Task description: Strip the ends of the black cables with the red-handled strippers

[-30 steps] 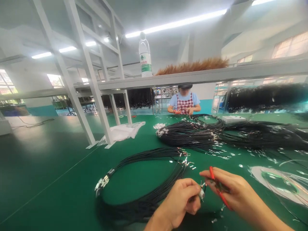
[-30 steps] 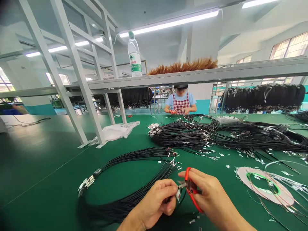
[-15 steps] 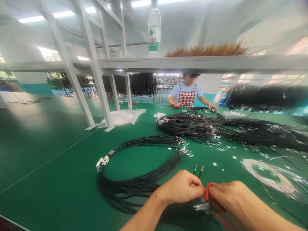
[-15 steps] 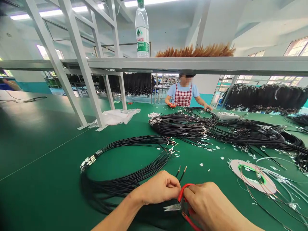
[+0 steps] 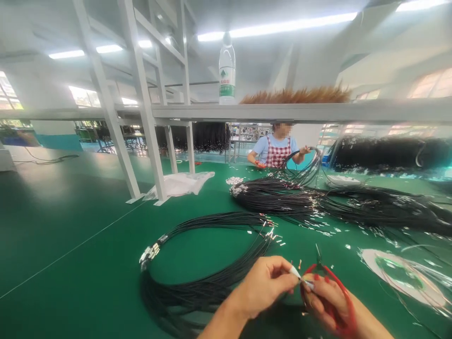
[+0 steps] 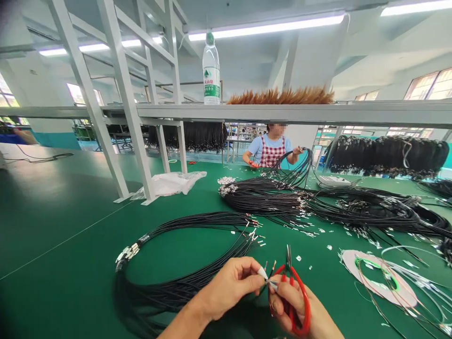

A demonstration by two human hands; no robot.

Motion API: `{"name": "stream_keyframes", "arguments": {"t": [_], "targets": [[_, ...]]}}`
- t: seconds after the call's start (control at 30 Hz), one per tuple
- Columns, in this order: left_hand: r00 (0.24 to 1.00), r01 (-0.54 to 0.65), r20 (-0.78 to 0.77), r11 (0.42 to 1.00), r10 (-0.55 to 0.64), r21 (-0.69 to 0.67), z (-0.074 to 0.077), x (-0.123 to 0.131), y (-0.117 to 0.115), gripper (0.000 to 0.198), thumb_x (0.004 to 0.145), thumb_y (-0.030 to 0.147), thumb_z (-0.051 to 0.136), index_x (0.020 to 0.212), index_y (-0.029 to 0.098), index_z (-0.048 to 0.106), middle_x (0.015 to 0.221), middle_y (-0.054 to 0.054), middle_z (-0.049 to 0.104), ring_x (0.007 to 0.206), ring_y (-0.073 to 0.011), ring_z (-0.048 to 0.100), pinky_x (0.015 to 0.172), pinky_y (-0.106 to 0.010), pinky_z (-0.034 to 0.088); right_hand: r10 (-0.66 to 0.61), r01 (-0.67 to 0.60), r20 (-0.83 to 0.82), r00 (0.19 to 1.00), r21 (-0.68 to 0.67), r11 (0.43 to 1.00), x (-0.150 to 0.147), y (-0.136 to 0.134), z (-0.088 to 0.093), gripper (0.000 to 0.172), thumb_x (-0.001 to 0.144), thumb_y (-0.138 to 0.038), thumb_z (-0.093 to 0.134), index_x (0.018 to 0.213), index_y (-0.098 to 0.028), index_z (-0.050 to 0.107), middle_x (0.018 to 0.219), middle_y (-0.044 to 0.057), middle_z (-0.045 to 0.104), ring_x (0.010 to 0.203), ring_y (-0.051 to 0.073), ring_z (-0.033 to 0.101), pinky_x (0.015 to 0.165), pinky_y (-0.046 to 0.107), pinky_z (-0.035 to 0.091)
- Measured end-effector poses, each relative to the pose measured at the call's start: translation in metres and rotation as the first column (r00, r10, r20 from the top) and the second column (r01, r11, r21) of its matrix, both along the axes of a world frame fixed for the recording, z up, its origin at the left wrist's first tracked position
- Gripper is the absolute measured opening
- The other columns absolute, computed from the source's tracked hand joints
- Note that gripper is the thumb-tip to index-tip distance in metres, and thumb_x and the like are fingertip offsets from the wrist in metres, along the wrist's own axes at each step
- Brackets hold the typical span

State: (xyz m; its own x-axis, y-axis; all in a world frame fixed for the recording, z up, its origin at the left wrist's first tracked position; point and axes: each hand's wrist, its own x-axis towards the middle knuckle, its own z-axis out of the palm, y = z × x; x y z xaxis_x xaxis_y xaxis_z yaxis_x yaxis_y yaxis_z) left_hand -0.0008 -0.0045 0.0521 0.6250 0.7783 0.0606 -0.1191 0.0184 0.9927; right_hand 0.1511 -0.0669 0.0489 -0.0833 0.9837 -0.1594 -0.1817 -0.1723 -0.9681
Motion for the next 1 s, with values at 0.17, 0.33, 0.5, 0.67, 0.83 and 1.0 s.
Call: {"name": "stream_keyframes", "arguments": {"t": [0.17, 0.33, 0.5, 0.67, 0.83, 1.0], "targets": [[0.957, -0.285, -0.007, 0.945, 0.29, 0.161, -0.002, 0.006, 0.004, 0.012, 0.077, 0.023, 0.055, 0.072, 0.013, 0.06, 0.061, 0.001, 0.054, 0.059, -0.0099, 0.043, 0.058, -0.023, 0.033, -0.367, 0.362, 0.09, 0.926, 0.068, 0.93, 0.022, 0.019, 0.003, 0.042, 0.065, -0.058, 0.065, 0.055, -0.02, 0.053, 0.049, -0.002, 0.051, 0.042, 0.01, 0.036, 0.041, 0.023, 0.025], [0.969, -0.238, 0.062, 0.971, 0.239, -0.032, -0.002, 0.003, 0.008, 0.018, 0.077, 0.026, 0.053, 0.088, 0.013, 0.054, 0.063, -0.001, 0.06, 0.052, -0.0088, 0.042, 0.056, -0.023, 0.034, -0.571, 0.567, 0.593, 0.567, 0.221, 0.793, 0.065, 0.043, 0.008, 0.042, 0.05, -0.059, 0.061, 0.064, -0.019, 0.061, 0.04, -0.001, 0.051, 0.04, 0.016, 0.041, 0.043, 0.029, 0.03], [0.956, -0.267, 0.115, 0.963, 0.27, -0.038, 0.0, 0.003, 0.007, 0.027, 0.075, 0.024, 0.058, 0.098, 0.014, 0.049, 0.07, -0.003, 0.065, 0.056, -0.0096, 0.049, 0.06, -0.023, 0.038, -0.537, 0.479, 0.3, 0.789, 0.248, 0.842, 0.03, 0.043, 0.006, 0.048, 0.057, -0.056, 0.066, 0.084, -0.016, 0.067, 0.052, 0.001, 0.06, 0.047, 0.017, 0.05, 0.044, 0.027, 0.033], [0.94, -0.336, 0.073, 0.941, 0.332, 0.047, 0.0, 0.003, 0.009, 0.026, 0.075, 0.024, 0.06, 0.097, 0.015, 0.048, 0.069, -0.003, 0.068, 0.062, -0.0138, 0.058, 0.065, -0.026, 0.044, -0.38, 0.357, 0.139, 0.914, 0.168, 0.919, -0.02, 0.045, 0.004, 0.041, 0.059, -0.054, 0.072, 0.076, -0.017, 0.068, 0.05, -0.001, 0.057, 0.038, 0.012, 0.045, 0.038, 0.023, 0.027], [0.945, -0.322, -0.004, 0.932, 0.327, 0.168, -0.005, -0.001, 0.011, 0.02, 0.079, 0.022, 0.058, 0.097, 0.017, 0.05, 0.07, -0.004, 0.07, 0.067, -0.0169, 0.062, 0.066, -0.027, 0.045, -0.348, 0.315, 0.124, 0.929, 0.226, 0.922, -0.029, 0.052, -0.009, 0.043, 0.063, -0.058, 0.071, 0.07, -0.016, 0.067, 0.047, -0.003, 0.053, 0.035, 0.009, 0.043, 0.037, 0.022, 0.026], [0.955, -0.295, 0.007, 0.943, 0.297, 0.156, 0.003, -0.01, 0.011, 0.029, 0.075, 0.015, 0.061, 0.102, 0.017, 0.052, 0.096, -0.009, 0.07, 0.085, -0.0189, 0.063, 0.078, -0.029, 0.045, -0.295, 0.249, 0.158, 0.942, 0.255, 0.934, -0.027, 0.053, -0.018, 0.043, 0.066, -0.058, 0.069, 0.074, -0.016, 0.064, 0.048, -0.004, 0.053, 0.038, 0.01, 0.044, 0.039, 0.022, 0.03]]}}
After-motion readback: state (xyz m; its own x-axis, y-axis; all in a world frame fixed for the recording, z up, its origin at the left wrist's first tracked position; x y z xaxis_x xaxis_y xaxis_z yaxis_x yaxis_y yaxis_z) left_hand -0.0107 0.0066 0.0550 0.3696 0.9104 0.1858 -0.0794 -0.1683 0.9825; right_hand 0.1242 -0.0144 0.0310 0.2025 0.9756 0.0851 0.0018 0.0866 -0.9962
